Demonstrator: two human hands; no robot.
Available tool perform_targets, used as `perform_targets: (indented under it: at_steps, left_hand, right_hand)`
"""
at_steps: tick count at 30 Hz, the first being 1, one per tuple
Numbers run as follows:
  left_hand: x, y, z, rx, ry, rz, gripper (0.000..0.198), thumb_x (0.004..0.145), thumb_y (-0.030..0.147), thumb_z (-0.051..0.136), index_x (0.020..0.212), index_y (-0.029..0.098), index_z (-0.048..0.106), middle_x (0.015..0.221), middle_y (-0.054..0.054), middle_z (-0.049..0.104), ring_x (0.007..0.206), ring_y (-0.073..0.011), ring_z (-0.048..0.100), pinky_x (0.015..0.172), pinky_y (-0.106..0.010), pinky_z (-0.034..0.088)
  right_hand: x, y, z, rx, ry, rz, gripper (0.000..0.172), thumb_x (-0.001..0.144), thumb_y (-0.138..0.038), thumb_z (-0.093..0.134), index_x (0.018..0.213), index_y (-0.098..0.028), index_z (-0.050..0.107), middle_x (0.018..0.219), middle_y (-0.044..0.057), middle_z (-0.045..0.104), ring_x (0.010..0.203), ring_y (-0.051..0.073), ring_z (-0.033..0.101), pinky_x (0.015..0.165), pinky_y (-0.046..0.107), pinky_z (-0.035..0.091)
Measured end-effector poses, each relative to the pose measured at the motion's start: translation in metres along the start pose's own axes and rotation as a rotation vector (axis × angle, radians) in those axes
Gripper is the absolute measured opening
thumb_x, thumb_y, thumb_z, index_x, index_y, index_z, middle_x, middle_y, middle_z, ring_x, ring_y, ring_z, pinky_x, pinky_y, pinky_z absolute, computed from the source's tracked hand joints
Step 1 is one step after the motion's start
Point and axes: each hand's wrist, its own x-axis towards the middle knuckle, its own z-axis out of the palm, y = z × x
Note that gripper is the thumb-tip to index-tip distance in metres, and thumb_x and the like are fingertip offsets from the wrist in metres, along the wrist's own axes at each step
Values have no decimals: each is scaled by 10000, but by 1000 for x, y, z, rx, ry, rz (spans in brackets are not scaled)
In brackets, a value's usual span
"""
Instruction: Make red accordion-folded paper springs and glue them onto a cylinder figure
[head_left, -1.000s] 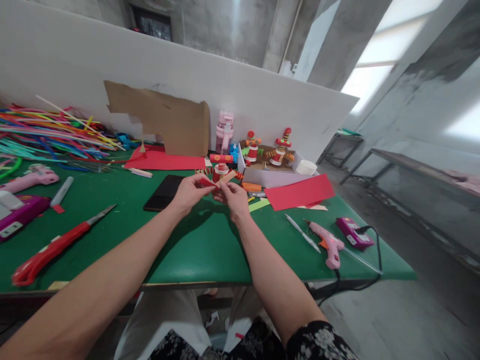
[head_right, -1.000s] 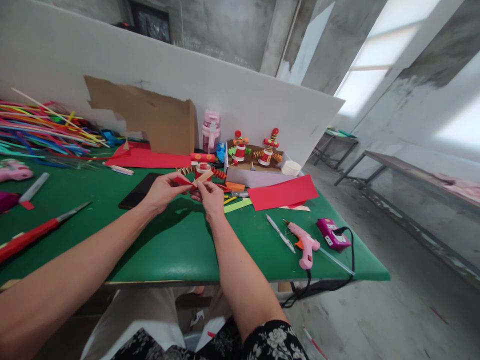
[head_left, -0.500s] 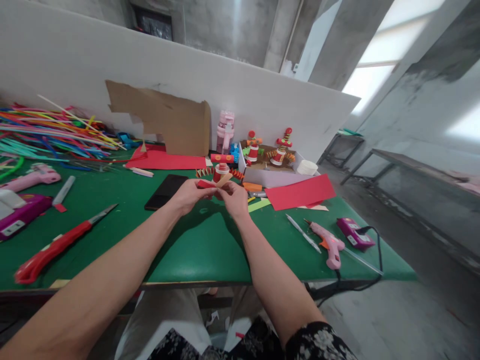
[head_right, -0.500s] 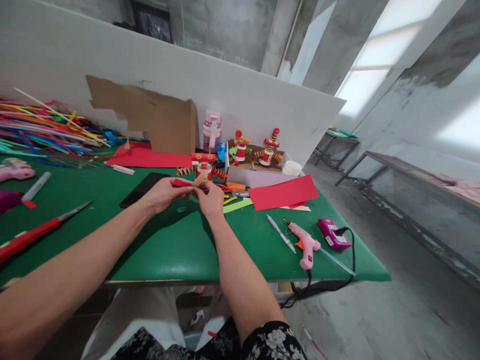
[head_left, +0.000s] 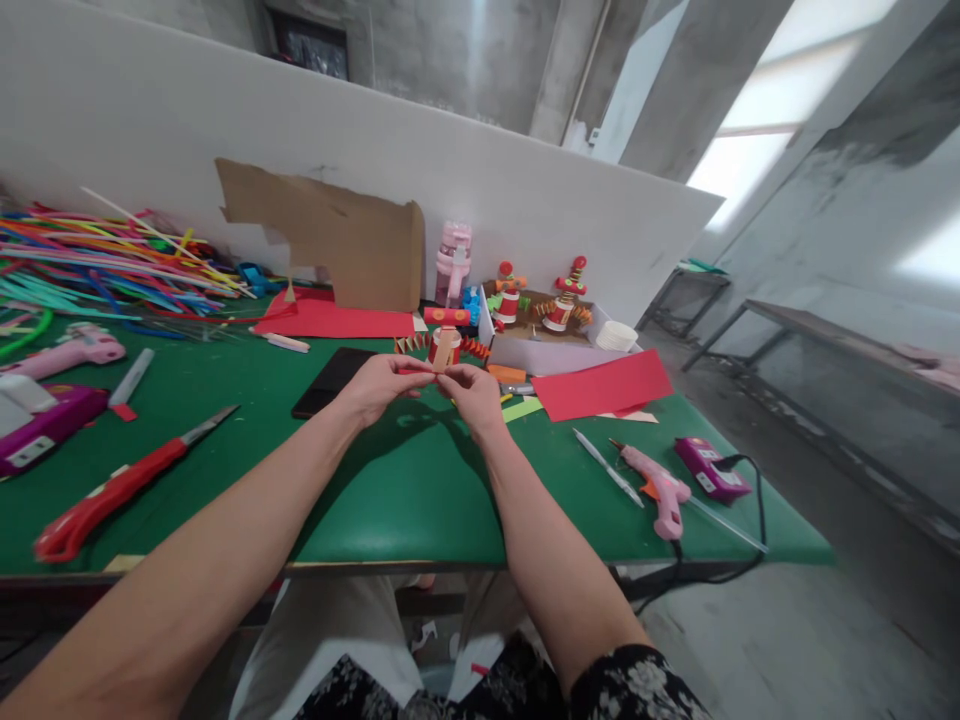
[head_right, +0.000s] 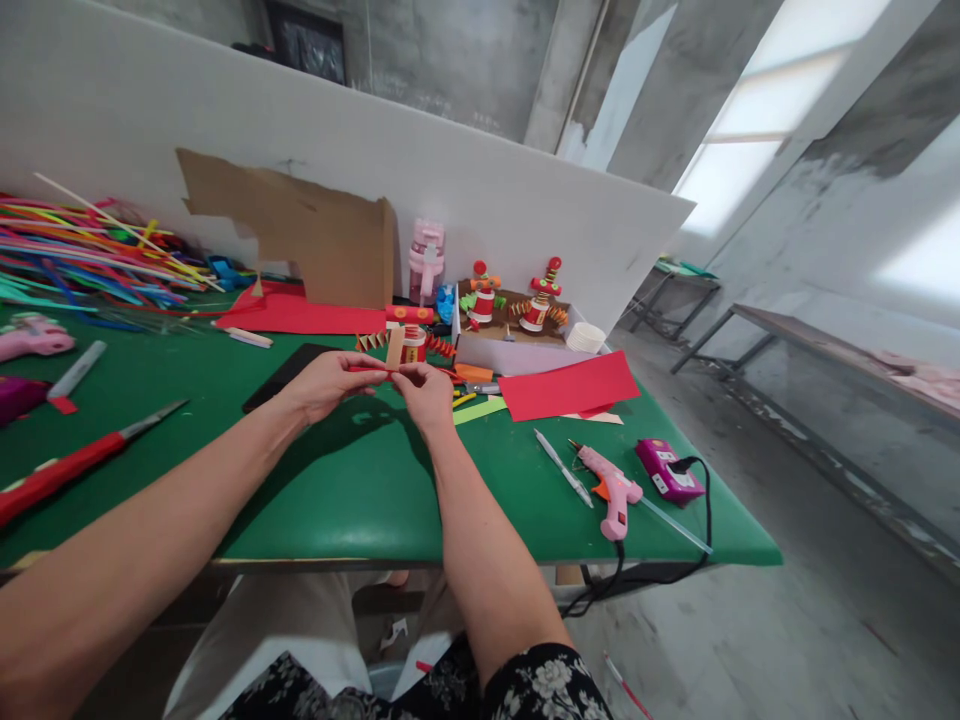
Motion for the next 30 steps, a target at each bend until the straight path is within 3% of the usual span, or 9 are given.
perform_targets:
  at_steps: [4,11,19,24,30]
  left_hand:
    - [1,0,-3,79,-35,62,433,395,443,912,648,153,714,618,-29,681,588,-132,577,596,-275,455]
    - [3,-1,-2,39,49,102,414,424,433,897,669,150,721,613,-24,673,573,-127,561,618,-288,459]
    - [2,-1,-1,48,26,94,368,426,407,885,627,153,708,562,-11,643,541,-115,527,577,-271,421]
    - [2,-1,-2,80,47,112,378,440,424,876,651,154,715,590,-16,652,564,-122,532,594,-278,424]
    - [5,-4,-4,77,36,139,423,444,415,877,739,154,722,708,-37,692,651,-150,575,630,-289,443]
  right_hand:
    - [-1,-3,-3,-114,-42,-76,55,676,-214,719,681,-202,665,622,-23,676,629,154,645,710,305,524]
    - [-4,-2,2,232,-83,119,240,622,-314,805,782,-172,694,677,-5,696,644,135,646,724,307,525]
    - [-5,-2,4,268,-52,147,225,596,-296,838,690,-168,679,607,-23,656,574,115,608,687,296,516]
    - [-8,-5,3,320,-108,224,265,620,-336,846,761,-164,702,663,-6,679,603,100,612,693,275,521]
    - [-7,-4,4,294,-101,168,326,574,-400,863,720,-163,694,607,-19,663,577,100,604,663,266,529]
